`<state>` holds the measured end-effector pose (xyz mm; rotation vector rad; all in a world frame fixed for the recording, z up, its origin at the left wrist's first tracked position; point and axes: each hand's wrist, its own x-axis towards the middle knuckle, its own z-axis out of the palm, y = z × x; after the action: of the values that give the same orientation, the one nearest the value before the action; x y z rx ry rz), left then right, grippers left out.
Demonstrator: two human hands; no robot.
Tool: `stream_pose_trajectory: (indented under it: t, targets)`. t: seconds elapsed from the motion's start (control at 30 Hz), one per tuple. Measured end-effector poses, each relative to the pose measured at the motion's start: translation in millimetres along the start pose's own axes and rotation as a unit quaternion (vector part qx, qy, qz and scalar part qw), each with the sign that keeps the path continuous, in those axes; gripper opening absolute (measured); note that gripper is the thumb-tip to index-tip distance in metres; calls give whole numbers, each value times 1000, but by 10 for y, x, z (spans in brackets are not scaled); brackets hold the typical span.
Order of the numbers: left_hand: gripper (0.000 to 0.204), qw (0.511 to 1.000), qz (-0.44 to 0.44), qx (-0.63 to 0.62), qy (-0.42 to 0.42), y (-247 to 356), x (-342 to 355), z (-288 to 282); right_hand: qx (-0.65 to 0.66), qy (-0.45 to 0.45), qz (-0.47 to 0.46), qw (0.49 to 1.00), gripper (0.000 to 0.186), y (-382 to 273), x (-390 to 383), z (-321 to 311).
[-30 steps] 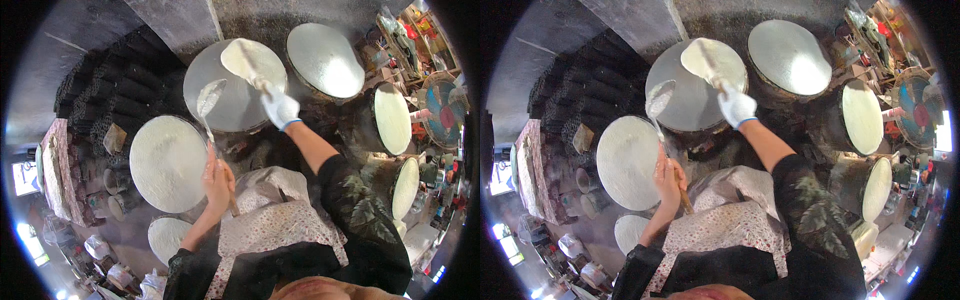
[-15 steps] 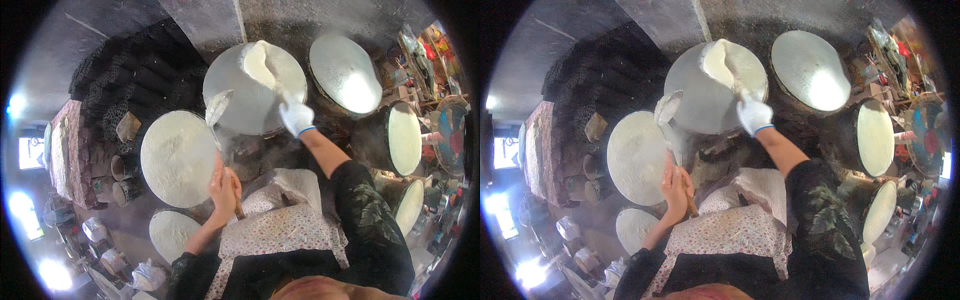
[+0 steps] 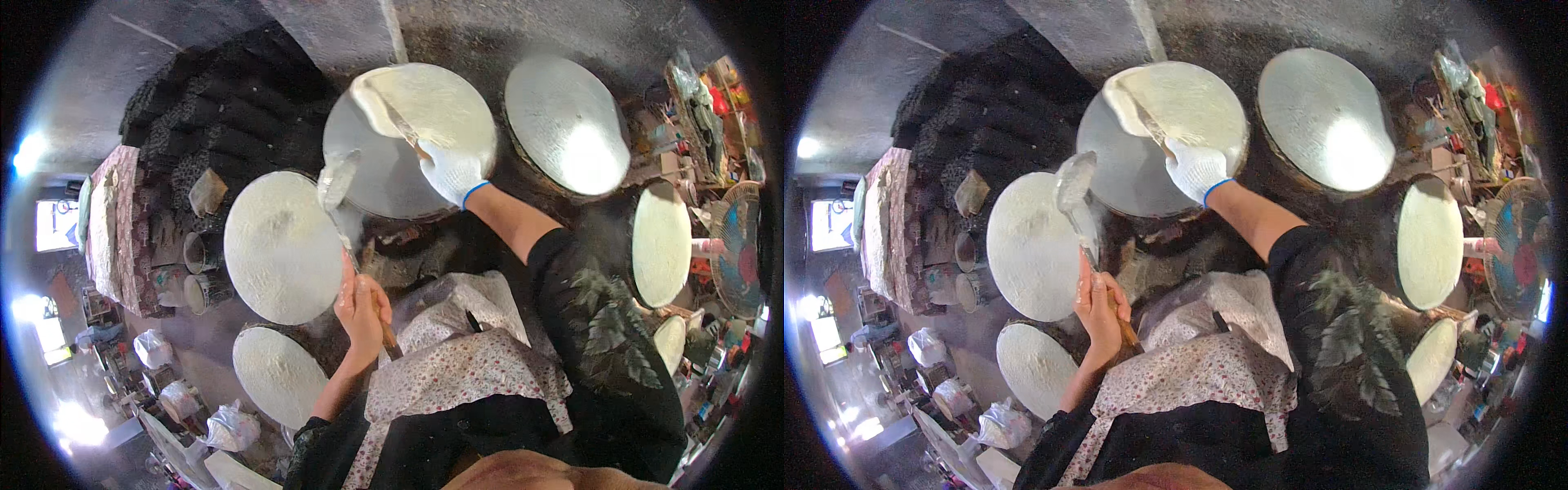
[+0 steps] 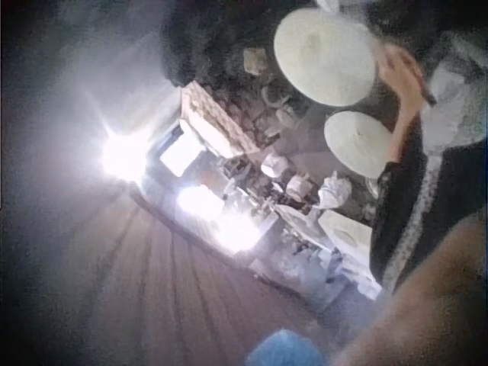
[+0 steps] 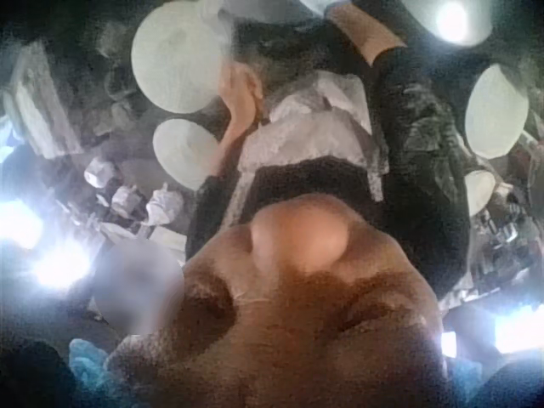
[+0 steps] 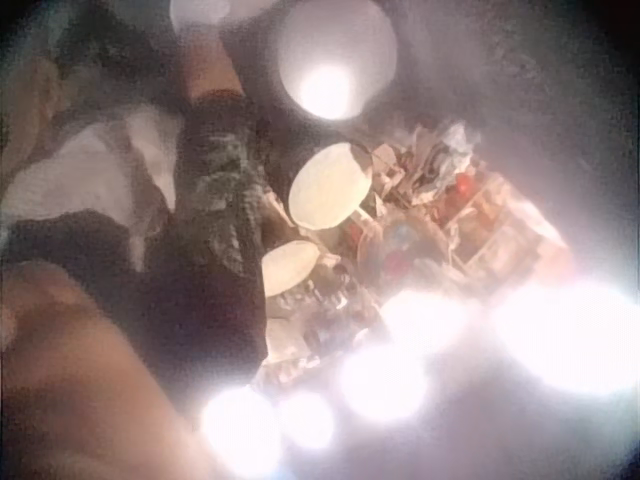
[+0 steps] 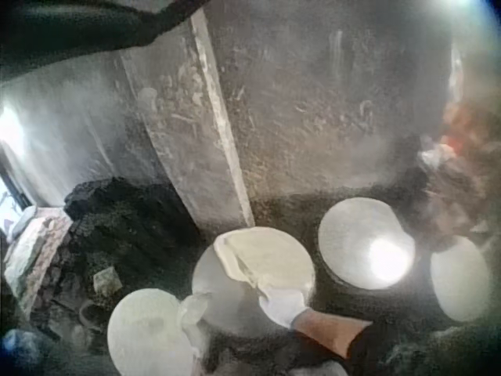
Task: The person ladles batter onto multiple hot griddles, spreads it into thin circles, flips the crepes, and stacks the finished ones. The person uses a ladle and a spatula to manage several crepes at once.
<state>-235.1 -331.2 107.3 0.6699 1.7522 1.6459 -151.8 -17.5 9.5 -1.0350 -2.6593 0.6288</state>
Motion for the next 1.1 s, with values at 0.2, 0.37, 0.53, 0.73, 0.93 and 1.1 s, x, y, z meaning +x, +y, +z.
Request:
stream_pose_trajectory:
  t: [0.2,0.37,0.53,0.73,0.93,1.1]
  targets:
    - [57,999,-15,-19,30,8,-86,358,-59,-42,117,990,36,335,-37,-182]
    - [57,995,-38,-47,79,35,-177,666,-5,-67,-72,995,36,482,-13,-298]
    - [57,990,-60,-42,118,14,-218,841,-41,-11,95,995,34,615,42,-524]
    - [58,988,-45,-41,144,-26,-263,1018,29,-124,-161,979,35,663,97,-565]
    - [57,972,-102,-82,193,-105,-423,1096,47,19,109,993,40,935,155,-844]
    - [57,973,-112,-62,194,-115,-454,1158,178,-229,-115,950,53,861,113,-758]
